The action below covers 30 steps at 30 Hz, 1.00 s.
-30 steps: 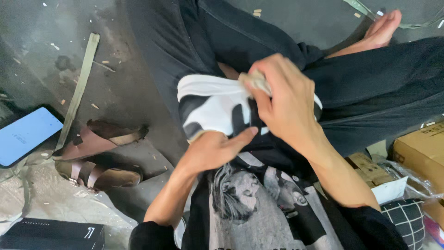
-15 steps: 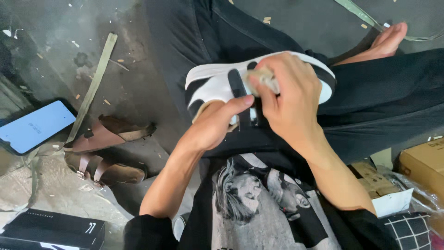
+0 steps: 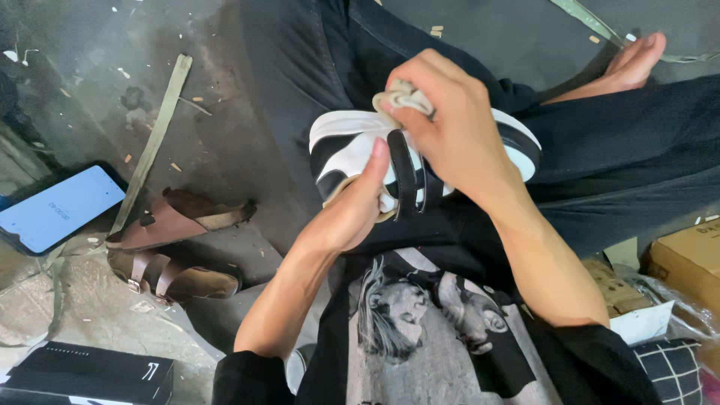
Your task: The person wipes a shoe with a cloth, places it and another shoe into a box, closes the box, and writes text on the side of the box with a marker.
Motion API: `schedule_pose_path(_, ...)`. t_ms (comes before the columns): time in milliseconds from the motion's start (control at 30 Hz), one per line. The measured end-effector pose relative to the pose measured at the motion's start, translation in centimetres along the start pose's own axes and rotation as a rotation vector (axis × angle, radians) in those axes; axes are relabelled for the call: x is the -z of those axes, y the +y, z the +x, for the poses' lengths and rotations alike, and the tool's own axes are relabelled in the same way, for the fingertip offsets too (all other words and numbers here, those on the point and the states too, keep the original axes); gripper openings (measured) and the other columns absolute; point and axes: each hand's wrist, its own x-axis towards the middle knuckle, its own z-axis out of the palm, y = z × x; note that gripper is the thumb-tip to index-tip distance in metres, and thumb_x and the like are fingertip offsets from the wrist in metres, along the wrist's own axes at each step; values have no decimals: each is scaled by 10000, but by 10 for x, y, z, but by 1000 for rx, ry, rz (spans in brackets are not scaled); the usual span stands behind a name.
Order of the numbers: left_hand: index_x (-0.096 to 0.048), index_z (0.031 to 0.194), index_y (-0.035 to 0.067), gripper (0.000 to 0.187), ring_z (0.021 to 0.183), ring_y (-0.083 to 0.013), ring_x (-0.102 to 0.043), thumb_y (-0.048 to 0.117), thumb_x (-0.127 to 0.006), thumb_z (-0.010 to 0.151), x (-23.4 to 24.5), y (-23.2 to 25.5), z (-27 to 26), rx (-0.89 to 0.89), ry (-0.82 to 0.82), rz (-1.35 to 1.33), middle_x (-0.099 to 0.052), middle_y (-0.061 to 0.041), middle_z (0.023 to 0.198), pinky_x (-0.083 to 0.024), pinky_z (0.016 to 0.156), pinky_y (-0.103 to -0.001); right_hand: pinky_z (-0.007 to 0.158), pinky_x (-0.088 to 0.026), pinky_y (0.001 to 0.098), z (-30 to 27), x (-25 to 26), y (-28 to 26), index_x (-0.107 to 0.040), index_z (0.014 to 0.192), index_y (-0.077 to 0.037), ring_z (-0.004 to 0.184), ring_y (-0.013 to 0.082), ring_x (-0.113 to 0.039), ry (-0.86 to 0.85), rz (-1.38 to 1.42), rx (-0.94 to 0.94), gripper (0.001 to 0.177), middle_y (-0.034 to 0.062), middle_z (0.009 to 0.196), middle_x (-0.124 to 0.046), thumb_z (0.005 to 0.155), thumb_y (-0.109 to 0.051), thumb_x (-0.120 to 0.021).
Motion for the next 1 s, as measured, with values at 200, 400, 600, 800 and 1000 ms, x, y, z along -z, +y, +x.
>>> schedule_pose_path(200, -580, 1454, -18, 993, 1178, -254, -654, 753, -217, 945, 2, 40, -3, 198, -120, -293, -692, -176, 1293, -520, 971, -367, 872, -396, 391, -44, 21, -29, -702, 999, -94, 899, 221, -598, -177, -30, 304, 94, 11, 1004, -705, 965, -25, -756)
schedule_pose_path(400, -669, 1140, 68, 718, 1127, -161, -638, 678, -310, 1018, 14, 27, 4, -31, -158, -382, -699, -58, 1108, -493, 974, -322, 716, -329, 413, -26, -12, -40, -647, 983, -120, 805, 281, -480, 51, -341, 233, 75, -13, 952, -629, 973, -47, -661)
schedule_pose_path(600, -444, 1578, -7, 906, 1505, -373, -475, 683, -317, 1005, -6, 20, 12, 10, -85, -582, -504, -228, 1584, -402, 1273, -570, 789, -357, 351, -8, 12, -33, -581, 1078, -23, 851, 222, -464, 176, 75, 33, 101, 80, 969, -487, 1098, -90, -655)
schedule_pose_path(800, -632, 1351, -114, 851, 1287, -312, -648, 647, -341, 1109, -27, 42, -7, -135, -241, -828, -719, -218, 1269, -457, 1182, -416, 788, -372, 461, -31, 22, -50, -671, 1069, -45, 898, 328, -582, 150, -355, 343, 60, 98, 1080, -708, 1085, -102, -672)
schedule_pose_path(1000, -613, 1412, 41, 713, 1350, -378, -582, 646, -572, 1039, -47, 19, -17, 94, 25, -1323, -633, -187, 1447, -430, 1159, -583, 1329, -520, 459, -41, 64, -48, -545, 1441, 10, 1410, 334, -622, 550, 194, 244, 164, 162, 1431, -593, 1317, -96, -566)
